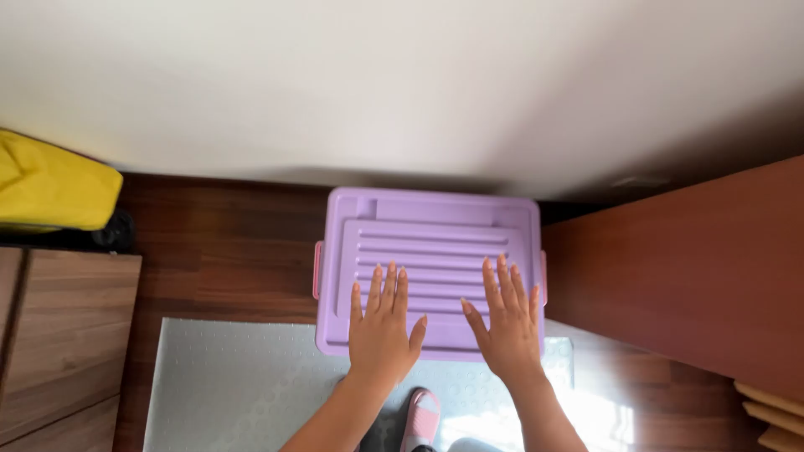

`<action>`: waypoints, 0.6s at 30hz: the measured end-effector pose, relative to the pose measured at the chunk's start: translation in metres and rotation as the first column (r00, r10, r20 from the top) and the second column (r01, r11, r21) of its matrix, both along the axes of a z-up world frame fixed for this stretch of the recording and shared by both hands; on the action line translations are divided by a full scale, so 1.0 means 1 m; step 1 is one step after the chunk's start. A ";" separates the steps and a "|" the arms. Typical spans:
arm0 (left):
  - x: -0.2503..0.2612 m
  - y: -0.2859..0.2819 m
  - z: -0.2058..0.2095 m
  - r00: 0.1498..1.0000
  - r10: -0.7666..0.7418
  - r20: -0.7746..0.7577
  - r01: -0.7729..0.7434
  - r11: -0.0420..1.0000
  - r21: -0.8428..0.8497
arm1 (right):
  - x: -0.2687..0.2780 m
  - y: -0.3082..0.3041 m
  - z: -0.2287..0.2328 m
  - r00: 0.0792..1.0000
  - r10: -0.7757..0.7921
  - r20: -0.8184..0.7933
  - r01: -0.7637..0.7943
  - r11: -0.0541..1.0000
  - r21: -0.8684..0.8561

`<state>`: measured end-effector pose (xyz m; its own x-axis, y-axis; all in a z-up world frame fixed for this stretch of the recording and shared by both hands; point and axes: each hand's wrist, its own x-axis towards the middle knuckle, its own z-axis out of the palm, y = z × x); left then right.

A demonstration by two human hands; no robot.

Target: The person retrieves a canister vacuum and its attachments from a storage bin, then assembles the wand, hose, and floor head. They wrap the power cord around the vacuum body and plug it into a wall outlet.

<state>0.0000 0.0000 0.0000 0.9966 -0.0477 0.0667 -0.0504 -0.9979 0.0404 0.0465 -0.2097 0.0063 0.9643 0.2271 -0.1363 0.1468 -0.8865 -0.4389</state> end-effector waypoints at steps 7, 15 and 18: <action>0.010 0.020 -0.075 0.941 0.032 -0.337 -0.079 0.989 -0.126 | 0.006 0.016 -0.083 0.993 -0.081 -0.086 0.077 0.996 -0.047; 0.013 0.043 -0.167 0.933 0.059 -0.354 -0.108 0.987 -0.121 | 0.012 0.003 -0.190 0.992 -0.112 -0.056 0.108 0.992 -0.068; 0.022 0.061 -0.202 0.956 0.048 -0.288 -0.101 0.980 -0.172 | 0.018 -0.016 -0.246 0.993 -0.114 0.042 0.117 0.990 -0.074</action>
<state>0.0219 0.0606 -0.2023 0.9762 0.0142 -0.2165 0.0639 -0.9724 0.2246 0.0646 -0.2255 -0.2393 0.9883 0.1042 -0.1117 0.0566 -0.9290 -0.3657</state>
